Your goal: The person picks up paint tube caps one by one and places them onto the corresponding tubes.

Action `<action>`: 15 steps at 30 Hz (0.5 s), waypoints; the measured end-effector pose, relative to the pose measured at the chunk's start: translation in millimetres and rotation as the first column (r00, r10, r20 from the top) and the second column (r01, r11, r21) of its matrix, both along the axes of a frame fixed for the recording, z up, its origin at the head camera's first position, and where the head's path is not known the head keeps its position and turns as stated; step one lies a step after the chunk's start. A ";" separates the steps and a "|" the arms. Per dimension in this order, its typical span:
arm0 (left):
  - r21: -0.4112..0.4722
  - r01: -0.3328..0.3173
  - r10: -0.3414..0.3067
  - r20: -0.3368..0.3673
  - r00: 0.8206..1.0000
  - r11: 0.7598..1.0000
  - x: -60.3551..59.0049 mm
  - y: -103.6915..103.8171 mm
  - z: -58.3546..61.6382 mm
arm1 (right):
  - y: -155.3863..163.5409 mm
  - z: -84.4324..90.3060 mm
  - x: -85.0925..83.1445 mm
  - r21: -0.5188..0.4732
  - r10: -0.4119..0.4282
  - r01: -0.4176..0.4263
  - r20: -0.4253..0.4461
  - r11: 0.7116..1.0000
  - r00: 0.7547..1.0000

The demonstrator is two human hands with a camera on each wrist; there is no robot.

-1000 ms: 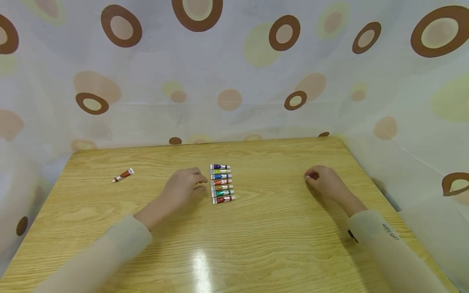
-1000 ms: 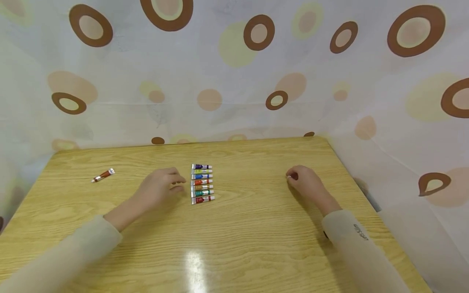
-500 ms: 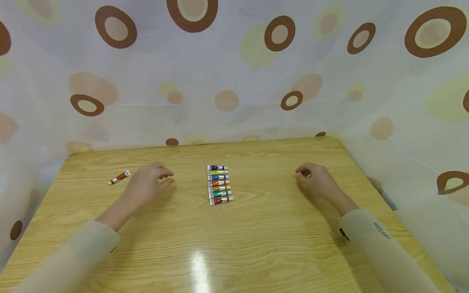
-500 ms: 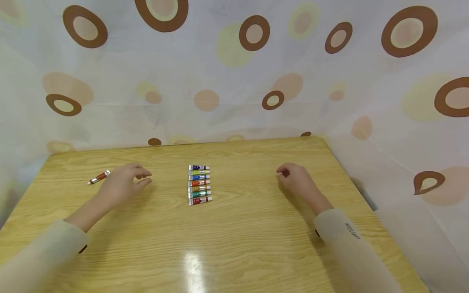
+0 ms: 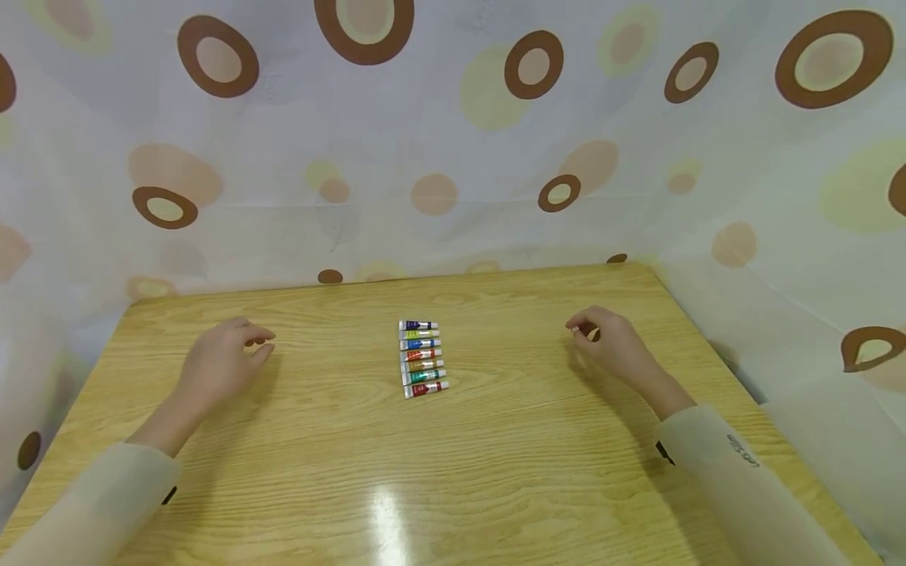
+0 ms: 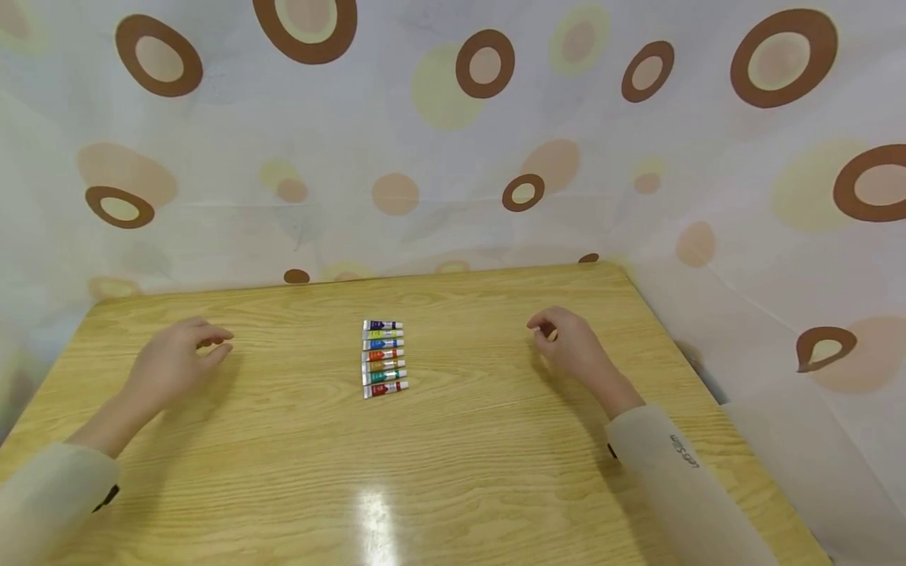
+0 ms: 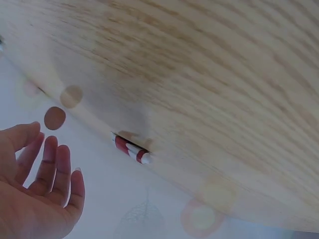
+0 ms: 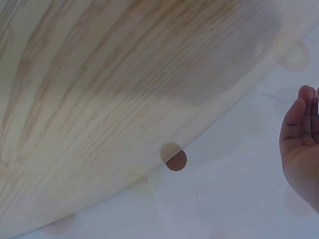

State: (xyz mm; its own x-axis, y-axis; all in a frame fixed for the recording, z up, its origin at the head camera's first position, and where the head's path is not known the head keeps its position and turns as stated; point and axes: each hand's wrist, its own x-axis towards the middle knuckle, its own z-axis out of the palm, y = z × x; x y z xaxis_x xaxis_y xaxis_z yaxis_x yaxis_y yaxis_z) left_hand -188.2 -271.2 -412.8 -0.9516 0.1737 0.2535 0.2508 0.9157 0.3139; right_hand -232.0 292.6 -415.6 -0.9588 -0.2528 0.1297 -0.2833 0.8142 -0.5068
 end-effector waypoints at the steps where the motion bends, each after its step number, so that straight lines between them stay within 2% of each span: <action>1: 0.007 -0.005 0.005 0.004 1.000 1.000 1.1 -3.0 -0.8 | -0.5 0.2 0.4 0.001 0.001 -0.001 -0.008 1.000 1.000; 6: 0.008 -0.021 0.021 0.007 1.000 1.000 3.7 -15.3 -2.5 | -2.8 0.1 2.3 -0.022 0.010 -0.011 -0.049 1.000 0.999; 15: 0.021 -0.095 0.091 0.124 0.988 0.995 -3.6 -38.5 -3.9 | -8.4 -3.7 1.7 -0.052 0.017 -0.020 -0.072 0.998 0.997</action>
